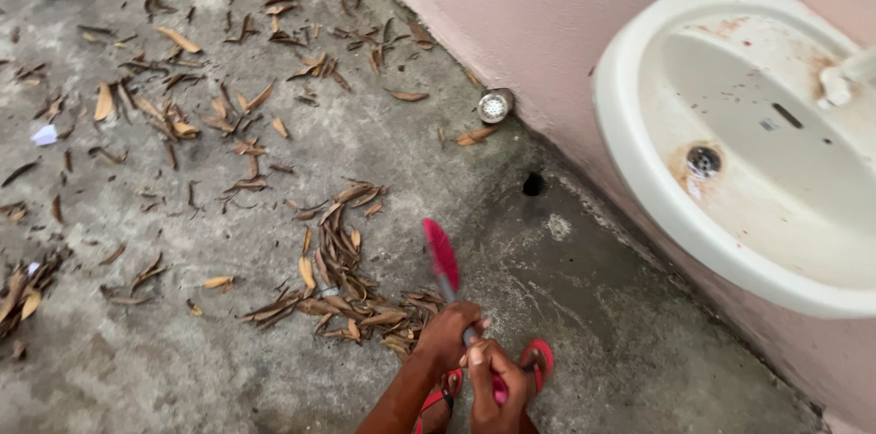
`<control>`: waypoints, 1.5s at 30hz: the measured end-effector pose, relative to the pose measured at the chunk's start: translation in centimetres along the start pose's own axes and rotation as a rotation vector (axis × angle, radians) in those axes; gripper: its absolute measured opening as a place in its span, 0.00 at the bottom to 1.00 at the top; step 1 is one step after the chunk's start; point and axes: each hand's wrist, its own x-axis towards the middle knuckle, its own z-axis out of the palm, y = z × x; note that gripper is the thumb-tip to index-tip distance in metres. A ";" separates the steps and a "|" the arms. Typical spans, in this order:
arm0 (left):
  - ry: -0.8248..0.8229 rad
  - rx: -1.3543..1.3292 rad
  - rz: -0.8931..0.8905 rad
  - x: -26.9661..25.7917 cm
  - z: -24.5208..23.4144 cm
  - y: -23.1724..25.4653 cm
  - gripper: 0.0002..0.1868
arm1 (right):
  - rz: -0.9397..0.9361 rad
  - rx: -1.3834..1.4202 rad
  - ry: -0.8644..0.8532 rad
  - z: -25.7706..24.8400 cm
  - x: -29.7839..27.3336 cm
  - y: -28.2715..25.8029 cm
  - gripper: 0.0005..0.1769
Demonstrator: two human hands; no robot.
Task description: The person sweeps dried leaves across a concrete floor toward a wall and a drain using a small red-headed broom.
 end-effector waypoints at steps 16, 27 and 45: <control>0.644 0.165 -0.141 -0.1 -2.4 3.9 0.13 | -0.127 0.238 -0.502 -3.2 7.8 -3.7 0.17; 1.257 -0.083 0.062 -3.1 -2.2 16.9 0.05 | -0.371 0.279 -0.632 -1.4 8.2 -6.9 0.15; 2.018 -0.434 -0.397 -16.8 10.5 16.1 0.06 | -0.300 0.182 -1.585 -3.9 1.9 -12.5 0.21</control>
